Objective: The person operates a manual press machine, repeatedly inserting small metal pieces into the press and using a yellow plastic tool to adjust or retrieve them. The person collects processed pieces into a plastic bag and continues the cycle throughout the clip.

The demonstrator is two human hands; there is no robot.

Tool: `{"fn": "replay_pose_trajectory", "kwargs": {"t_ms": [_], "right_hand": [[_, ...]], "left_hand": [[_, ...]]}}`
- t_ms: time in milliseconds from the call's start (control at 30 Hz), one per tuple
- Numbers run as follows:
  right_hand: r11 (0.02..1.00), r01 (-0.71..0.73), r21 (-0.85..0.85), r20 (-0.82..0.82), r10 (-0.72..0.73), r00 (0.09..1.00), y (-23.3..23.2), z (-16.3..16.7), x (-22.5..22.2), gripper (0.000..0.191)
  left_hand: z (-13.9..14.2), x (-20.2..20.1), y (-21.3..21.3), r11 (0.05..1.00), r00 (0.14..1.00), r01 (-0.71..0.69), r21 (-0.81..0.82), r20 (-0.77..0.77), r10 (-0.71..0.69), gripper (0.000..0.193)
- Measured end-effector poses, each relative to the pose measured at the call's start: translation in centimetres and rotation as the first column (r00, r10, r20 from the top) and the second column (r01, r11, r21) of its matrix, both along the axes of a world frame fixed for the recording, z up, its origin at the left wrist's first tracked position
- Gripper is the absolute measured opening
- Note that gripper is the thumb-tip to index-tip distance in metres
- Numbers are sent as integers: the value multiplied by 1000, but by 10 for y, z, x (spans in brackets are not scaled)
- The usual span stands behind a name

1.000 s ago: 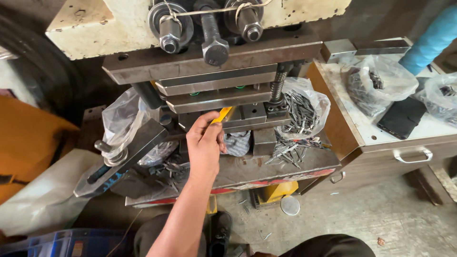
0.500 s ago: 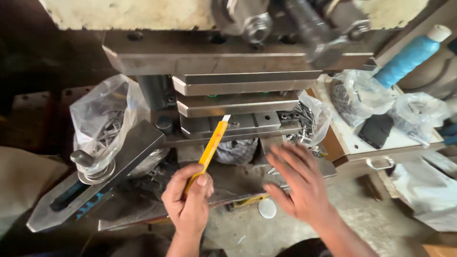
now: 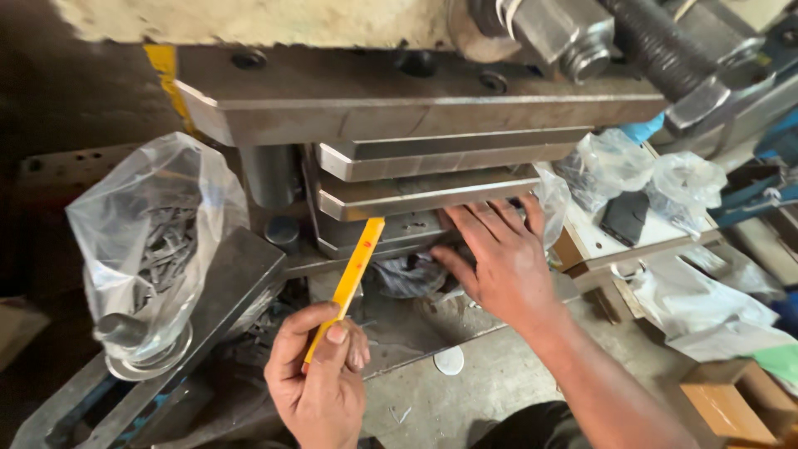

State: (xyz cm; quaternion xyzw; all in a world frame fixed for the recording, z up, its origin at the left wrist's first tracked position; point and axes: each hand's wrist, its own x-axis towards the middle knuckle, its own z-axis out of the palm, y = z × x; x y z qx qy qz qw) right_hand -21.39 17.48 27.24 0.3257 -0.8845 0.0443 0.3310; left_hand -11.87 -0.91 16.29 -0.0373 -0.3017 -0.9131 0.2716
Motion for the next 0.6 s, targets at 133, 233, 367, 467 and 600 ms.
{"fn": "replay_pose_trajectory", "kwargs": {"t_ms": [133,233,367,467,600], "right_hand": [[983,-59,-172,-125,38,991,17,-16,4,24],[935,-75,-345,-98,43,994,48,-35,14,20],[784,96,-613,-12,-130,991,85,-65,47,18],[721,168,-672,40,-191,981,106,-76,64,15],[756,257,-602,-42,-351,935,134,-53,65,14]], "left_hand": [[5,4,-1,1000,998,8,23,62,-10,16],[5,10,-3,1000,998,24,-5,53,-23,10],[0,1,3,998,999,-12,-60,-32,10,6],[2,6,3,998,999,-43,-47,3,43,6],[10,10,11,996,999,-29,-88,10,30,6]]}}
